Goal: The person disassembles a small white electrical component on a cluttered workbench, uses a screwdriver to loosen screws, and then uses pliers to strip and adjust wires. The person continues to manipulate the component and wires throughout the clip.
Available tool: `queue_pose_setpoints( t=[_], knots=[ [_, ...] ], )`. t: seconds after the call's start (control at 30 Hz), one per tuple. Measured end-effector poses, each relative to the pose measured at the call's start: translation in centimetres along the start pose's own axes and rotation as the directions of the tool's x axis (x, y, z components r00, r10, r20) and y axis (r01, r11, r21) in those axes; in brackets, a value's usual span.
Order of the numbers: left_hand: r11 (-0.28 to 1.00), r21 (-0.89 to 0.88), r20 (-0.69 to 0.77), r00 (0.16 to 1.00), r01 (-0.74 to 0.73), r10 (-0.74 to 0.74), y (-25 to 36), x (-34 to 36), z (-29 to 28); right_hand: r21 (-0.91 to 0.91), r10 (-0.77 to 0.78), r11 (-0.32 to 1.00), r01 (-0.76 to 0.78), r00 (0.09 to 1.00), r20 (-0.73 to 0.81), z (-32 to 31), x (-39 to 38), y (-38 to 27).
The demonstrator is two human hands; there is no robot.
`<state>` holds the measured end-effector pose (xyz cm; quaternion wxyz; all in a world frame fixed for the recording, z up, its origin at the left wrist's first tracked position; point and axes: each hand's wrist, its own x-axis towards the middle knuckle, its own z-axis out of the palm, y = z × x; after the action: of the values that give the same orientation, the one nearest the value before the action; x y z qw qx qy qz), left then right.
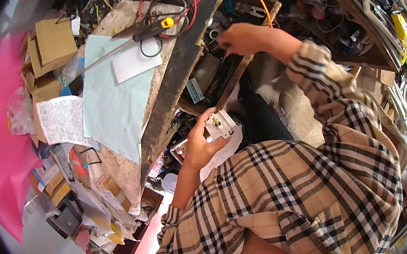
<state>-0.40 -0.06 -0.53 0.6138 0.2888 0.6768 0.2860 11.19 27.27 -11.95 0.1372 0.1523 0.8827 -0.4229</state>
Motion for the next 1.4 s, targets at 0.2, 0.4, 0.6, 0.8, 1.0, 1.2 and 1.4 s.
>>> queue_pose_setpoints(
  t=[0.2, 0.4, 0.6, 0.8, 1.0, 1.2, 1.4],
  knots=[
    [0.981, -0.191, 0.000, 1.000, -0.011, 0.011, 3.1, 0.4, 0.2, 0.845, 0.078, 0.499, 0.191, 0.961, -0.264, 1.0, -8.7, -1.3],
    [0.969, -0.231, 0.082, 0.991, -0.085, 0.106, 5.0, 2.0, 1.7, 0.975, 0.151, 0.089, 0.205, 0.964, -0.217, 6.8, -9.9, -2.7],
    [0.970, -0.210, 0.088, 0.985, -0.125, 0.146, 5.0, 2.4, 2.7, 0.955, 0.171, -0.186, 0.230, 0.965, -0.199, 9.4, -10.5, -2.8],
    [0.974, -0.177, 0.089, 0.983, -0.141, 0.159, 5.0, 2.6, 2.5, 0.951, 0.197, -0.161, 0.264, 0.953, -0.231, 9.7, -10.4, -2.9],
    [0.974, -0.177, 0.084, 0.984, -0.137, 0.154, 5.2, 2.1, 2.4, 0.954, 0.244, -0.063, 0.295, 0.931, -0.272, 9.3, -10.6, -3.8],
    [0.906, -0.415, 0.006, 0.995, -0.087, 0.099, 3.4, 2.6, 1.4, 0.935, 0.347, -0.036, 0.354, 0.881, -0.320, 8.8, -11.0, -4.4],
    [0.604, -0.789, -0.107, 0.993, -0.113, 0.046, 2.2, 2.9, -1.1, 0.892, 0.460, 0.328, 0.311, 0.772, -0.438, 5.8, -13.2, -8.1]
  ],
)
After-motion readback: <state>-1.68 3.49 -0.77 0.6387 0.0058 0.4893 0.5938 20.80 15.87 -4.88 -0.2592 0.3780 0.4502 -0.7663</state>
